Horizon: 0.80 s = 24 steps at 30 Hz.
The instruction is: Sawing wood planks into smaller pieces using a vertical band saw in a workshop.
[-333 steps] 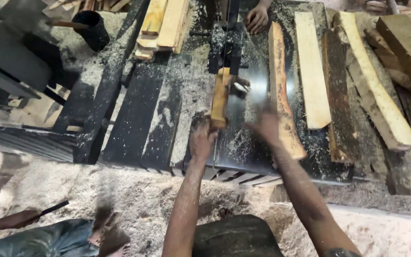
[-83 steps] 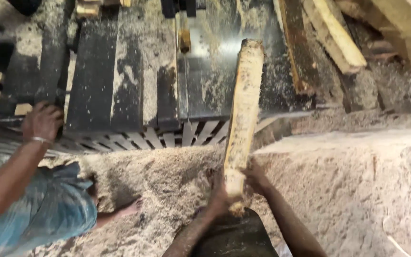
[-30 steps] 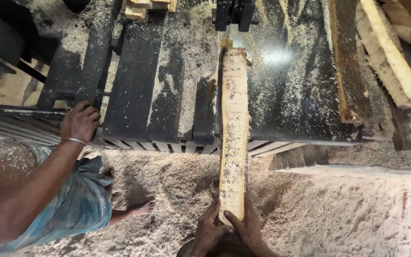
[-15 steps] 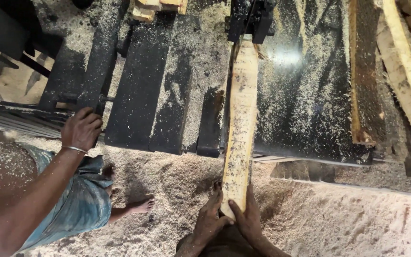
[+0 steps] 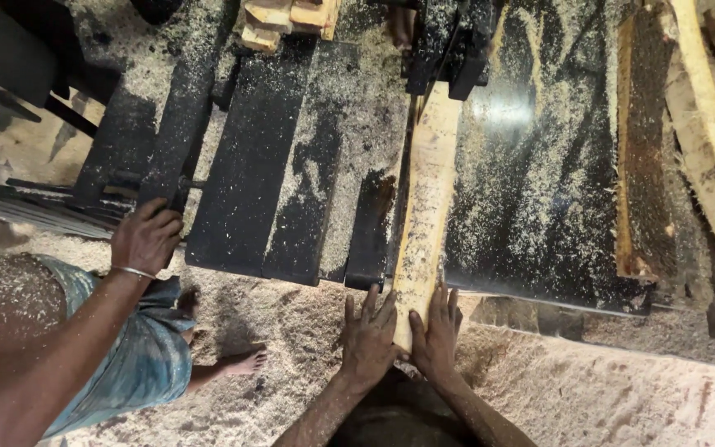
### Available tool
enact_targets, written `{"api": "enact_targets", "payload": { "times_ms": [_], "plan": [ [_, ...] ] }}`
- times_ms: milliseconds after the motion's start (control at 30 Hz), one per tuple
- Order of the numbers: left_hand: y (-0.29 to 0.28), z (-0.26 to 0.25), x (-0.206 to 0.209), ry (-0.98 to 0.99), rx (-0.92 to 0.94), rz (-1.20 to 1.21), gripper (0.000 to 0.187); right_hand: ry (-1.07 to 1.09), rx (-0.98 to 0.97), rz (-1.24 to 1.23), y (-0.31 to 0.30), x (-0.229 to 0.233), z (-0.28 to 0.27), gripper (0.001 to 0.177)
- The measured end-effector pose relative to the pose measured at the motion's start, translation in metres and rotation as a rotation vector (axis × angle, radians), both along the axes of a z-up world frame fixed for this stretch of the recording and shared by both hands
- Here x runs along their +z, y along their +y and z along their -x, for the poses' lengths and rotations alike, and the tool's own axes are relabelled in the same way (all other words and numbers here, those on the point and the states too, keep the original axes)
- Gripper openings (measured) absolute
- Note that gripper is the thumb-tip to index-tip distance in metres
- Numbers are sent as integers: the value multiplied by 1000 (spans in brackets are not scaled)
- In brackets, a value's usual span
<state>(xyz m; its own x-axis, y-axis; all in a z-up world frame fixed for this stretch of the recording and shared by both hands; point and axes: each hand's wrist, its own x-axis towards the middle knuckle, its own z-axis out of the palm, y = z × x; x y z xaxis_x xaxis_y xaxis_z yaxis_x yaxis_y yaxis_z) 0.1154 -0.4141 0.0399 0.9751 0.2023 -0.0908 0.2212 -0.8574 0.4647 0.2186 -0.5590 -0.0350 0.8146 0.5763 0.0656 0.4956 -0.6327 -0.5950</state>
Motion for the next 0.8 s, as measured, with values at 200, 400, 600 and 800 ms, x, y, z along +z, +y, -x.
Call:
{"api": "enact_targets", "payload": {
  "times_ms": [200,400,600,800],
  "plan": [
    [14,-42,-31,31,-44,-180,92,-212,27,44,19,-15,-40,82],
    [36,-79,-7,136,-77,-195,105,-254,33,108,36,-20,-76,83],
    [54,-120,-28,56,-3,-150,109,-189,26,163,62,-33,-129,85],
    [81,-169,-27,20,24,-116,100,-148,48,94,96,-8,-179,81]
  ]
}}
